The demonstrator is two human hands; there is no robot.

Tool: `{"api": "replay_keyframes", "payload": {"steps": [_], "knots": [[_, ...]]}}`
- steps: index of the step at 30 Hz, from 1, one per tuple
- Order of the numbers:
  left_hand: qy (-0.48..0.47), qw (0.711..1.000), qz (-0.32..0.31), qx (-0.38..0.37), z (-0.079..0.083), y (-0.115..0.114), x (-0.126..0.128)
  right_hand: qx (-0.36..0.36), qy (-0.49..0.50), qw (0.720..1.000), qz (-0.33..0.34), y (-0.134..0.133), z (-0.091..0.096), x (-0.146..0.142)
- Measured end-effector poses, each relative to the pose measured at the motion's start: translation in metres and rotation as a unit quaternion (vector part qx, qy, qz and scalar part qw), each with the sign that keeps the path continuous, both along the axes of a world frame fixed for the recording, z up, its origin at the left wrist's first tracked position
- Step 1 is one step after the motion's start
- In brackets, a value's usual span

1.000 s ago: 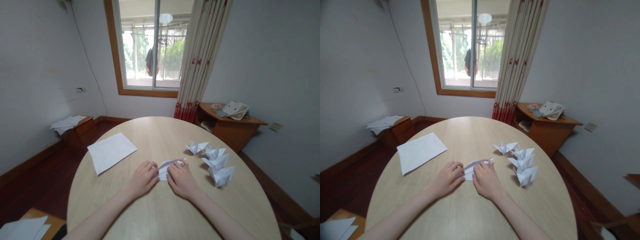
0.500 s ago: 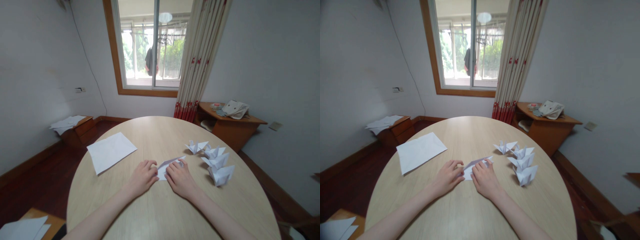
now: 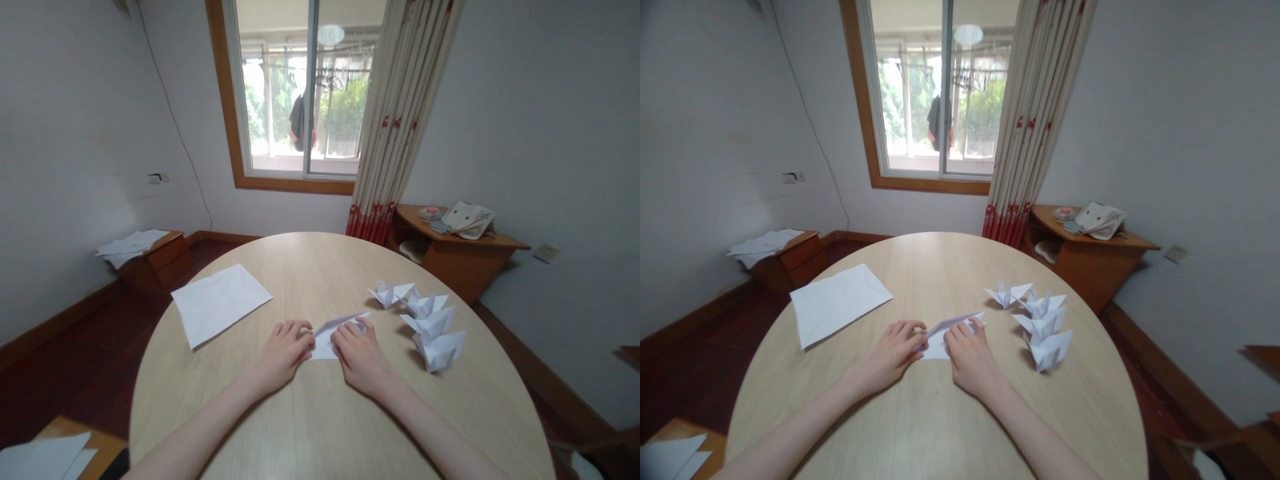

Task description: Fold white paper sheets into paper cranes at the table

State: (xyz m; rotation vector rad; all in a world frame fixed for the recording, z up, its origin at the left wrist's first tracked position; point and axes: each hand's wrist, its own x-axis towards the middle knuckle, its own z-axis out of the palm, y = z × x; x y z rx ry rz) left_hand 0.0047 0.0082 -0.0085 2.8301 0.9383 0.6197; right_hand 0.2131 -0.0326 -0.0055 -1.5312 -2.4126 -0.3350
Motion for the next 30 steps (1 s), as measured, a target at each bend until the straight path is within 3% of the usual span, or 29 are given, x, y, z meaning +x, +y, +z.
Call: {"api": "replay_keyframes", "payload": {"steps": [8,19,30], "knots": [[-0.003,1.000,-0.003,-0.006,-0.0051,0.0014,-0.0014,0.001,0.026,1.000,0.011,-0.0001,0.0035,0.0029],[0.015,0.999,-0.020,-0.020,0.0001,0.0003,-0.0038,0.032,0.018,0.999,0.027,0.0030,0.0004,0.0078],[0.063,0.998,-0.009,0.000,-0.0030,0.0042,-0.0058,-0.031,0.067,0.996,0.047,0.0017,0.0032,0.0089]]}}
